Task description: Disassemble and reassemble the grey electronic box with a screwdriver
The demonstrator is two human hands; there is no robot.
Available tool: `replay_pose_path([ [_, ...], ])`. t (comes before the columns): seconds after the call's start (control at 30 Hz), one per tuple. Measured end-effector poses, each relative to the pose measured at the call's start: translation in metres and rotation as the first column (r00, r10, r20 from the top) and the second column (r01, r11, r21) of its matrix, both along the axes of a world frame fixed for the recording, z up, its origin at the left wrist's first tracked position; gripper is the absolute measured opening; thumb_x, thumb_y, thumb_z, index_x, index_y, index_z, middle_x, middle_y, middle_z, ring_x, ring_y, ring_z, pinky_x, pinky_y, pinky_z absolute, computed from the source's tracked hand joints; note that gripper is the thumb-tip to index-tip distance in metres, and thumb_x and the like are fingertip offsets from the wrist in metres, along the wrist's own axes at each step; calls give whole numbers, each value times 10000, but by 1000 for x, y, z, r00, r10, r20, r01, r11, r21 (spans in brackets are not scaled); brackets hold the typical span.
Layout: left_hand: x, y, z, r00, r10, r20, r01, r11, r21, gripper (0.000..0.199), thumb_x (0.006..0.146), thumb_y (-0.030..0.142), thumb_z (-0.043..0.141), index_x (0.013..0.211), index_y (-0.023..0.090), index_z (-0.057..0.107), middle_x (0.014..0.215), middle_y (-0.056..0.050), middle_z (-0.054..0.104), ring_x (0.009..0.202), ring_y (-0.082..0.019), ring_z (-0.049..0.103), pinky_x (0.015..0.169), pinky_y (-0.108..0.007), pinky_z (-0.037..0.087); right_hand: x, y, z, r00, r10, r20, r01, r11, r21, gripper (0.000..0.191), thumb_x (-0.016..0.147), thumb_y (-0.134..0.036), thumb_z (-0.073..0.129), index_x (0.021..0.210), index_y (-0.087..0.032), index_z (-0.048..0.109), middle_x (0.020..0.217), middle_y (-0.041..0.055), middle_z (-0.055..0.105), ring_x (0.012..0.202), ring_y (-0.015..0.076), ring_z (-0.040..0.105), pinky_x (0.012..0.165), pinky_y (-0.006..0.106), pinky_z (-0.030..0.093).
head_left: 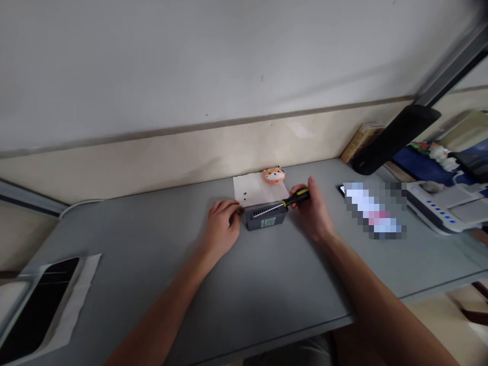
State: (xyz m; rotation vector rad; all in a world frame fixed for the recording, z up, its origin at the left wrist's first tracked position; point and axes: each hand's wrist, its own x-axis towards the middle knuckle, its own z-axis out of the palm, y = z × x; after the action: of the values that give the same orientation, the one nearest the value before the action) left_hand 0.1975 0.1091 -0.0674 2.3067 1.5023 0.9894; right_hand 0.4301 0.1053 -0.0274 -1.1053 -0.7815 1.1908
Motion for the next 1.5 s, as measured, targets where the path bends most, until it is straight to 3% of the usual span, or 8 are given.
replay_pose_path([
  [0.2, 2, -1, 4, 991, -11, 130, -3, 994, 105, 273, 951, 103, 459, 961, 226, 703, 1033, -54, 740, 1031, -230, 670, 967, -417, 544, -2, -2, 0, 996, 25, 89, -23, 1000, -17, 662, 682, -902, 633, 645, -242, 666, 546, 3, 553, 542, 147, 463, 557, 317, 357],
  [0.37, 4, -13, 16, 958, -175, 225, 116, 961, 253, 233, 1003, 146, 456, 1062, 218, 669, 1037, -59, 730, 978, -198, 684, 902, -360, 569, -2, -1, 0, 994, 5, 108, -4, 1000, -12, 659, 700, -903, 606, 639, -249, 660, 561, 11, 565, 541, 154, 470, 550, 319, 366],
  [0.57, 7, -22, 21, 938, -295, 185, 216, 909, 356, 197, 963, 124, 507, 1033, 218, 665, 996, -63, 722, 936, -196, 693, 849, -339, 577, -2, 0, -1, 994, -13, 113, 14, 1000, -4, 655, 694, -904, 615, 642, -253, 655, 549, 7, 550, 535, 156, 458, 542, 317, 355],
  [0.87, 2, -18, 17, 963, -269, -8, 239, 840, 488, 270, 887, 51, 543, 1038, 239, 663, 1064, -70, 723, 930, -195, 702, 798, -334, 583, -1, 1, -1, 997, -41, 61, 39, 999, 23, 653, 713, -891, 624, 631, -243, 633, 601, 6, 550, 536, 140, 470, 533, 320, 331],
  [1.03, -1, -18, 16, 953, -296, -71, 293, 826, 481, 303, 843, 75, 592, 1058, 268, 684, 1075, -60, 738, 906, -208, 705, 806, -356, 579, 2, 3, -2, 986, -96, 136, 93, 995, 32, 671, 717, -912, 589, 689, -248, 677, 558, 1, 558, 517, 149, 457, 520, 316, 341],
  [1.17, 1, -18, 17, 958, -277, -72, 272, 801, 533, 288, 844, 59, 599, 1048, 253, 662, 1047, -64, 730, 874, -197, 702, 778, -340, 587, 0, 1, -6, 947, -12, 321, -12, 997, 74, 686, 695, -915, 606, 778, -247, 737, 633, 3, 638, 565, 154, 507, 557, 300, 389],
  [1.3, 3, -19, 17, 958, -287, -3, 252, 836, 487, 265, 854, 65, 598, 1026, 254, 668, 1048, -57, 734, 886, -194, 710, 799, -342, 600, -5, -1, -11, 907, 64, 416, -120, 987, 111, 602, 750, -825, 650, 830, -239, 764, 773, 25, 725, 706, 187, 594, 655, 305, 453],
  [1.5, 8, -23, 17, 955, -288, 74, 227, 866, 447, 175, 893, 101, 603, 1006, 229, 642, 1070, -75, 736, 976, -206, 727, 865, -353, 614, -4, -2, -8, 903, 57, 425, -122, 984, 127, 581, 756, -802, 666, 851, -239, 777, 816, 40, 741, 741, 196, 607, 699, 314, 451],
])
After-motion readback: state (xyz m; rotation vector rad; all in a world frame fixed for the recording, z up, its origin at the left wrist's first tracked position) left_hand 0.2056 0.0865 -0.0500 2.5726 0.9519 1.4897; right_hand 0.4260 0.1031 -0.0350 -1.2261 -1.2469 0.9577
